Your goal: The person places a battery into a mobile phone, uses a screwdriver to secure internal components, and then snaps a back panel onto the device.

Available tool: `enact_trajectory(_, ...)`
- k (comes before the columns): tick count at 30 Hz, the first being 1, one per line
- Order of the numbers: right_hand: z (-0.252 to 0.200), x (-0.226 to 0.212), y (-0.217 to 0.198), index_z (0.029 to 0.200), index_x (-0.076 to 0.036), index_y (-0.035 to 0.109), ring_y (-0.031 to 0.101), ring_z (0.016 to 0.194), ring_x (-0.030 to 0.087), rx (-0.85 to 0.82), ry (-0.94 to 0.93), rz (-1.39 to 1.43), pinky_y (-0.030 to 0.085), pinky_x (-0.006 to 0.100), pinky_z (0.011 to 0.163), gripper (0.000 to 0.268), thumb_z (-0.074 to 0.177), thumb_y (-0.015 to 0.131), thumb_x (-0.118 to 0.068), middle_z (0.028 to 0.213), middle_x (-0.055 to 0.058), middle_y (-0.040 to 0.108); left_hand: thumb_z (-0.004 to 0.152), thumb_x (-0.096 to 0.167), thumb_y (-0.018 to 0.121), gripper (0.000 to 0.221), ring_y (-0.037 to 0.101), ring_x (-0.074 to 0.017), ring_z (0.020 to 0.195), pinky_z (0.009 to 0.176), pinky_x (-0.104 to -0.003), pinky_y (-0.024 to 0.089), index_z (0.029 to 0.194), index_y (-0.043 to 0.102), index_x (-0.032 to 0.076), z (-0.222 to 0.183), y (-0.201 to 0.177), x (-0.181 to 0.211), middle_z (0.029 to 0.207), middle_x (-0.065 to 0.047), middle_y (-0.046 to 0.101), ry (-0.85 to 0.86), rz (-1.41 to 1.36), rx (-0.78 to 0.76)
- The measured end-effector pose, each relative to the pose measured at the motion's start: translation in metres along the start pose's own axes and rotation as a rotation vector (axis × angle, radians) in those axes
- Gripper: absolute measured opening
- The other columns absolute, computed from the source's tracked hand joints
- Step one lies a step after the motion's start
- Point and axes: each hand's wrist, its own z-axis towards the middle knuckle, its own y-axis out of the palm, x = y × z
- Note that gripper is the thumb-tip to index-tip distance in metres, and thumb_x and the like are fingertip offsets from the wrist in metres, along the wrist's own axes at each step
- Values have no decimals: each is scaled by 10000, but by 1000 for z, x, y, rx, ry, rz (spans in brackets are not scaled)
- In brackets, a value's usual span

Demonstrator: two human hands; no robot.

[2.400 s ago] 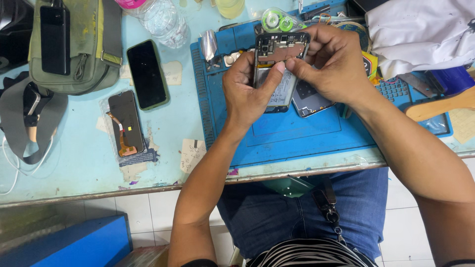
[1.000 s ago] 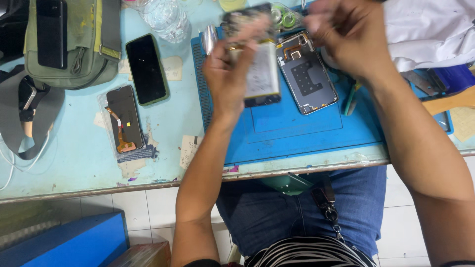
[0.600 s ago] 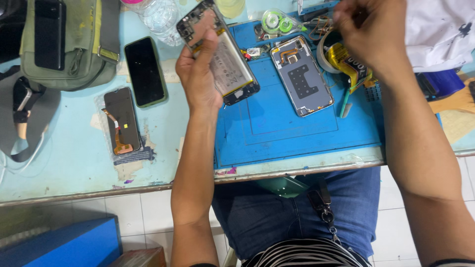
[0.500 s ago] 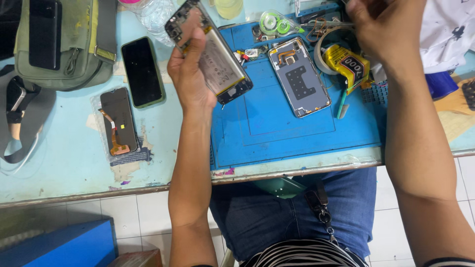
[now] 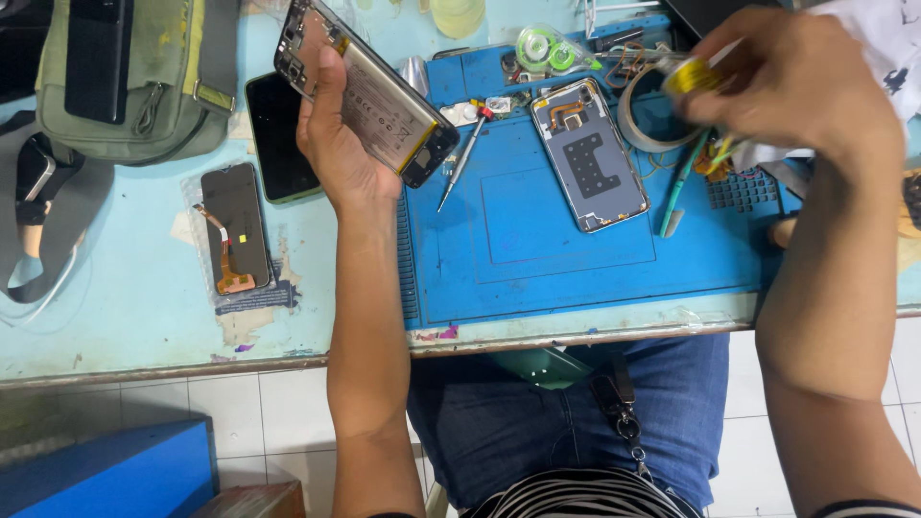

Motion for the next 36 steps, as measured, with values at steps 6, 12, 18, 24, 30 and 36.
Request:
enact_trajectory(6, -4, 21, 3, 1088, -7, 711, 736, 946, 256, 332, -271, -264, 583, 343, 827, 363, 817, 890, -171, 984, 141, 732, 980, 229, 797, 407, 729, -190, 1056, 1005, -382, 624, 1295, 664, 7, 2, -5, -10, 1199, -104, 704, -15, 43, 82)
enact_trajectory(12, 0, -33, 32, 982, -71, 723, 677, 839, 278, 175, -334, -152, 534, 409, 740, 257, 874, 869, -252, 907, 102, 690, 944, 214, 795, 400, 709, -112, 1046, 988, -337, 608, 1290, 685, 48, -10, 17, -16, 1239, -48, 728, 33, 67, -38)
enact_trajectory(18, 2, -64, 49, 847, -99, 726, 678, 798, 320, 360, -415, -503, 509, 436, 603, 243, 741, 834, -290, 824, 117, 657, 941, 177, 794, 314, 743, -147, 953, 905, -333, 637, 1207, 711, 32, -12, 16, -23, 1105, -76, 757, -41, 49, -23)
enact_trajectory(24, -7, -57, 62, 764, -135, 719, 675, 750, 322, 199, -255, -475, 498, 469, 611, 255, 915, 793, -326, 795, 105, 672, 950, 203, 798, 242, 746, -156, 910, 871, -333, 635, 1109, 730, 34, -11, 13, -28, 1038, -88, 767, -26, 104, -1)
enact_trajectory(30, -16, -54, 74, 780, -128, 755, 698, 671, 351, 9, -154, -563, 538, 478, 622, 237, 891, 747, -337, 713, 147, 702, 949, 207, 815, 222, 728, -133, 897, 863, -286, 607, 1072, 740, 38, -13, 12, -26, 1016, -74, 771, 1, 106, -12)
enact_trajectory(36, -7, -45, 83, 773, -101, 759, 717, 729, 357, -13, -152, -581, 566, 471, 665, 133, 841, 720, -209, 784, 173, 719, 938, 211, 823, 220, 722, -122, 871, 838, -287, 605, 1045, 732, 42, -14, 16, -25, 995, -61, 764, -14, 91, 14)
